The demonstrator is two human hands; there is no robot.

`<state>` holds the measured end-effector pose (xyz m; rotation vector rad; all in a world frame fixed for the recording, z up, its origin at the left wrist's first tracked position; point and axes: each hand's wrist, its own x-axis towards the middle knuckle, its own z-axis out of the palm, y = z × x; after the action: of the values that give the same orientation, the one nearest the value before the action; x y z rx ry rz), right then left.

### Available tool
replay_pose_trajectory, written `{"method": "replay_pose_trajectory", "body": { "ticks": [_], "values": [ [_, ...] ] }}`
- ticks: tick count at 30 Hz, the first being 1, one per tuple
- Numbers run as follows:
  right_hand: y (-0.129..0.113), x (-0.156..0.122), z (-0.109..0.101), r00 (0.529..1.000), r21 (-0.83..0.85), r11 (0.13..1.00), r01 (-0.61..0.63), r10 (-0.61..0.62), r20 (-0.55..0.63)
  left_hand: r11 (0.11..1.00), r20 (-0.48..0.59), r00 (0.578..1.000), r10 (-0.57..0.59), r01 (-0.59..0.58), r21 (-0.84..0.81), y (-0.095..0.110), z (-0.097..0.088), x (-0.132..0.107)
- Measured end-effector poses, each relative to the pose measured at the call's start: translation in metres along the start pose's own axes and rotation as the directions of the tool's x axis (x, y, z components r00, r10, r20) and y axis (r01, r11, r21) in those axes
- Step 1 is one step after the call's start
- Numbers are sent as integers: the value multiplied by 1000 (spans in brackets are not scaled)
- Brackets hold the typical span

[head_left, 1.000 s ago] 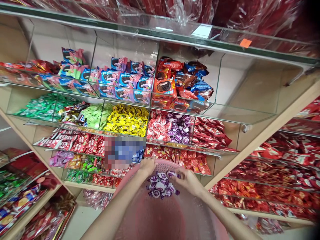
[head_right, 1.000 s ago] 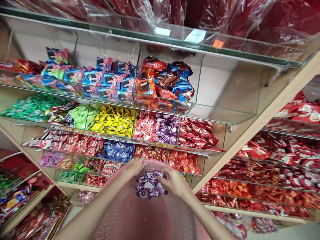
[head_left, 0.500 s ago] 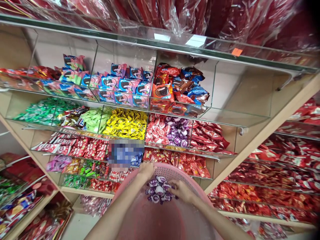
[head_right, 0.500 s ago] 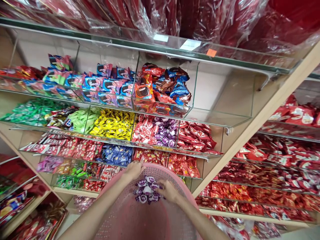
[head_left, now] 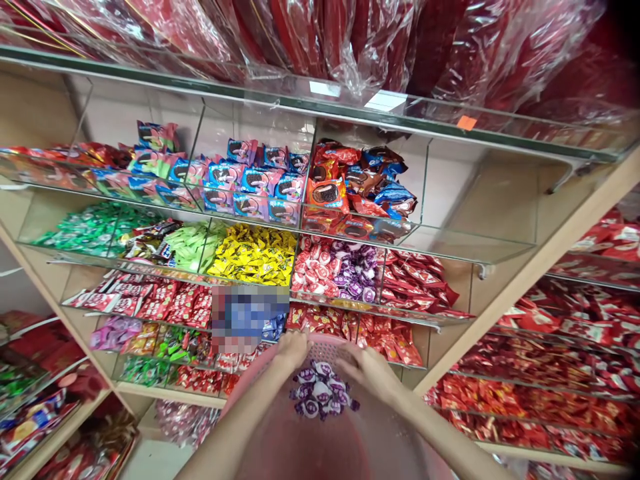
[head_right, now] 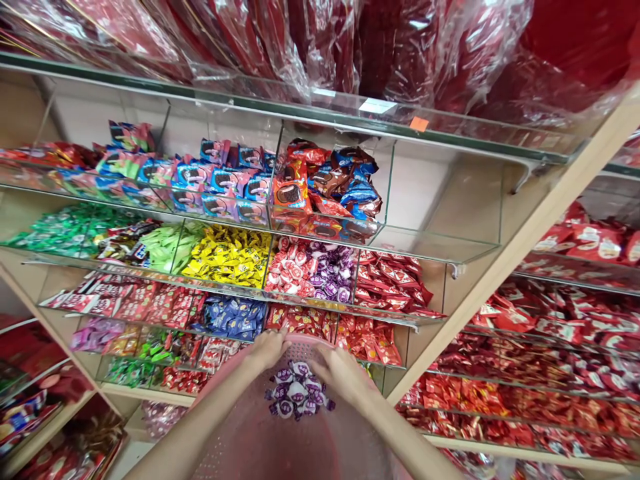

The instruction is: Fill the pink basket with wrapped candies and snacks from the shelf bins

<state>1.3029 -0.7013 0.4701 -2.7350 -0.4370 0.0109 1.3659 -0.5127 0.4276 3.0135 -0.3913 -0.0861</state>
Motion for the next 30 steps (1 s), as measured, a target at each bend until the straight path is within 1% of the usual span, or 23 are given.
{"method": "replay_pose_trajectory", "body": {
  "ticks": [2, 4, 5, 7, 9, 12, 16, 23, 30],
  "values": [
    [-16, 10, -34, 989, -31, 996, 80, -83, -124, 1000, -8, 1000, 0, 0, 12, 0, 1, 1],
    [-29, 23, -65, 964, -91, 991, 99, -118, -239, 1000, -5, 1000, 1, 0, 23, 0, 2, 1],
    [-34, 32, -78, 952, -151, 986, 76, -117, -282, 1000, -3, 1000, 2, -2, 26, 0, 2, 1],
    [-36, 51, -96, 945, -289, 957, 0, -94, -313, 1000, 3, 1000, 1, -1, 24, 0, 1, 1],
    [-33, 69, -106, 958, -408, 911, -57, -66, -280, 1000, 4, 1000, -6, 6, 15, 1, 1, 1],
    [-24, 91, -108, 981, -486, 873, -45, -54, -187, 1000, 2, 1000, -20, 20, -10, 0, 0, 1],
    [-16, 106, -105, 992, -488, 873, -21, -45, -122, 1000, -11, 1000, -24, 24, -21, 0, 1, 1],
    [-13, 111, -103, 992, -507, 862, 3, -67, -107, 999, 12, 1000, -18, 19, -28, 0, -1, 1],
    [-16, 111, -104, 991, -524, 852, 4, -73, -111, 1000, 0, 1000, -13, 13, -26, 0, -1, 1]
  ]
}}
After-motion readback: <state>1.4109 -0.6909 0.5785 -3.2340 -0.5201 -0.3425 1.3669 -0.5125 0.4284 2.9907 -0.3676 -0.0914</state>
